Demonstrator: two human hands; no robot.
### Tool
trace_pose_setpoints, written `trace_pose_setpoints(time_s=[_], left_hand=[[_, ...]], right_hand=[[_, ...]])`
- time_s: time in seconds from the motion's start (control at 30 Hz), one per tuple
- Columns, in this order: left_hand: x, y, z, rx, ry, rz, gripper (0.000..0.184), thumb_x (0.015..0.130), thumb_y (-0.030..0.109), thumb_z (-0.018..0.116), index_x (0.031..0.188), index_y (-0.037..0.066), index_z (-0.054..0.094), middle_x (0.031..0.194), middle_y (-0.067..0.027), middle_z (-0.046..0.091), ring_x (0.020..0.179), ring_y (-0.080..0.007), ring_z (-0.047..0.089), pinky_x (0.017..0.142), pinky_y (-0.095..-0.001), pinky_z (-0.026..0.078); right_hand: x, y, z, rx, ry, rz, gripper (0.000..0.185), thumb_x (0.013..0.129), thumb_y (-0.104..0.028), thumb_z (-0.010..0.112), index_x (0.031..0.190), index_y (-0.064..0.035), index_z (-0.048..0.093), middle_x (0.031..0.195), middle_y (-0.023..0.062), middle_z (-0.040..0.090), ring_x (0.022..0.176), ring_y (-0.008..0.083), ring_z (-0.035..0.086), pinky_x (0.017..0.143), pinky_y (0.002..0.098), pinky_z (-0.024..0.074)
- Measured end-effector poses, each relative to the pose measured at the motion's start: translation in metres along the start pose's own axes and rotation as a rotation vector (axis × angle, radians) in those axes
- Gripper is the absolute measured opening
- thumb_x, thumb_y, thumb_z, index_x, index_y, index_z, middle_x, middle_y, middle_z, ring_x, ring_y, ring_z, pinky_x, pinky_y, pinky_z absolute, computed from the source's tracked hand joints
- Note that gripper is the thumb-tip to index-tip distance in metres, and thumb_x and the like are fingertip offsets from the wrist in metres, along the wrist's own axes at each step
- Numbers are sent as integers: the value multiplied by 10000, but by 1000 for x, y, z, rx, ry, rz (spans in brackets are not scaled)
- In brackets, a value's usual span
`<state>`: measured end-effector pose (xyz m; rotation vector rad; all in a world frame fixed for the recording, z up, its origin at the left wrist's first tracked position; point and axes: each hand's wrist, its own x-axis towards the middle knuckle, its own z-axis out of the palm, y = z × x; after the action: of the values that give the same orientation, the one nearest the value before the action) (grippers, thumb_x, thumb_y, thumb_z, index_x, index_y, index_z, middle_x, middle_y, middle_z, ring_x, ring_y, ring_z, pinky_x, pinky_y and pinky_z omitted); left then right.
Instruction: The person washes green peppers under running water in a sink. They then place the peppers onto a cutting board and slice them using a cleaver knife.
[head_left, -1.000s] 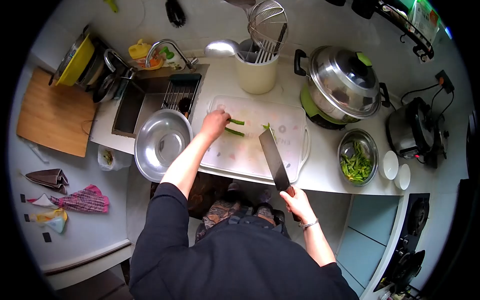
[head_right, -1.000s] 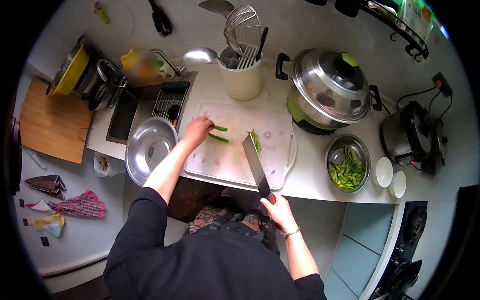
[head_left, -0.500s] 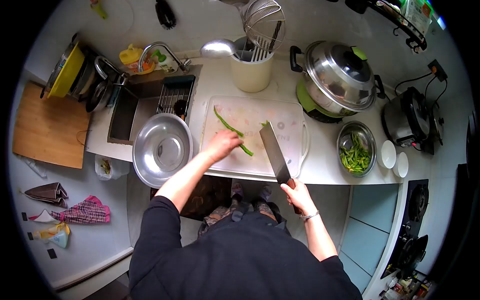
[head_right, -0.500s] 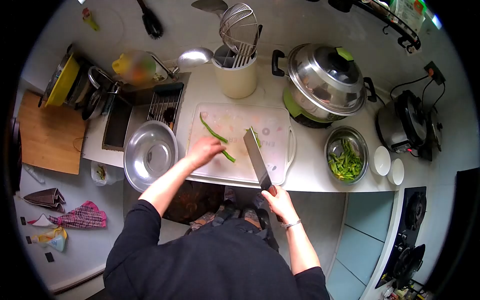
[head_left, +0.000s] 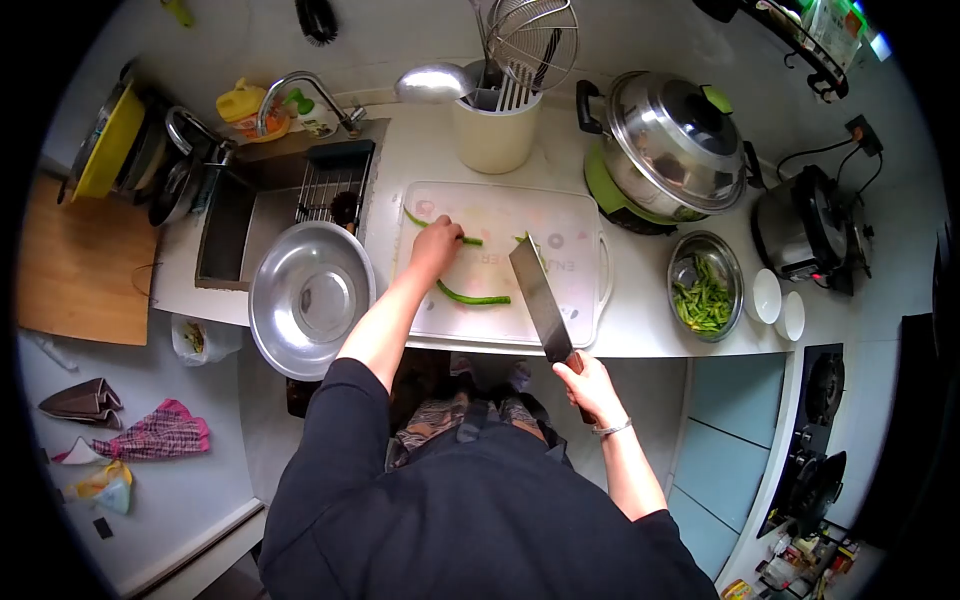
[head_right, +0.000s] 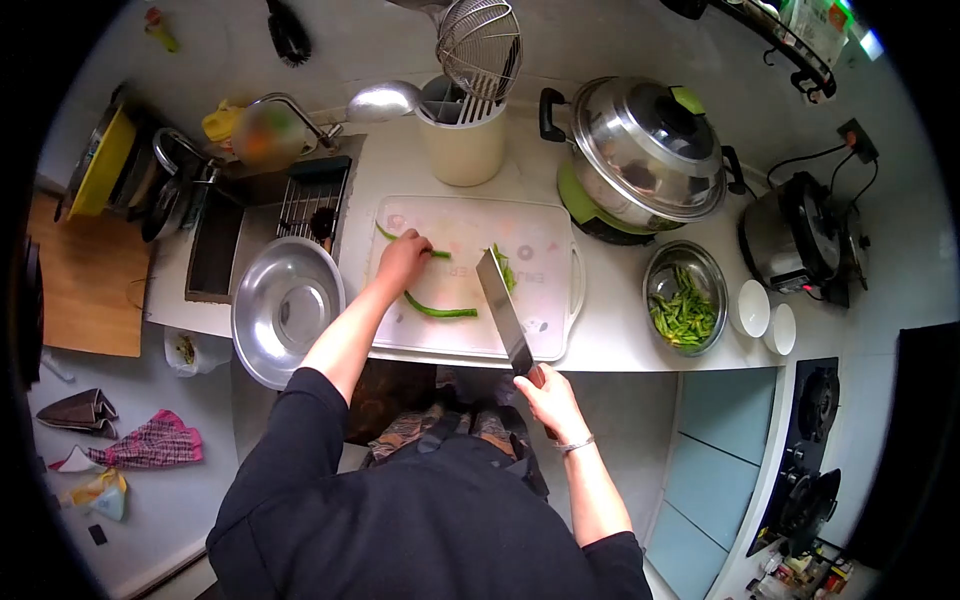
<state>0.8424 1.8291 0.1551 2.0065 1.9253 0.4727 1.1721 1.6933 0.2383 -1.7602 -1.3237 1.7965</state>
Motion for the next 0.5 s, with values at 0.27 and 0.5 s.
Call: trace_pose_setpoints(time_s=[0.27, 0.5], left_hand=[[-25, 30, -8, -130, 301, 261, 264, 717, 55, 631, 980, 71, 643, 919, -106, 575, 853, -307, 579, 729, -392, 490], [-114, 60, 35, -74, 195, 413, 265, 702, 49, 585, 960, 60, 646, 950, -75, 600, 861, -259, 575, 746, -349, 496]], right_hand=[[8, 13, -6, -271, 42, -194, 282, 832, -221, 670, 780, -12, 487, 613, 1, 476, 480, 64, 436, 416, 246, 367], [3, 13, -2, -273, 11, -169, 305, 826, -232, 677, 757, -15, 474, 615, 2, 478, 494, 58, 429, 426, 250, 367]])
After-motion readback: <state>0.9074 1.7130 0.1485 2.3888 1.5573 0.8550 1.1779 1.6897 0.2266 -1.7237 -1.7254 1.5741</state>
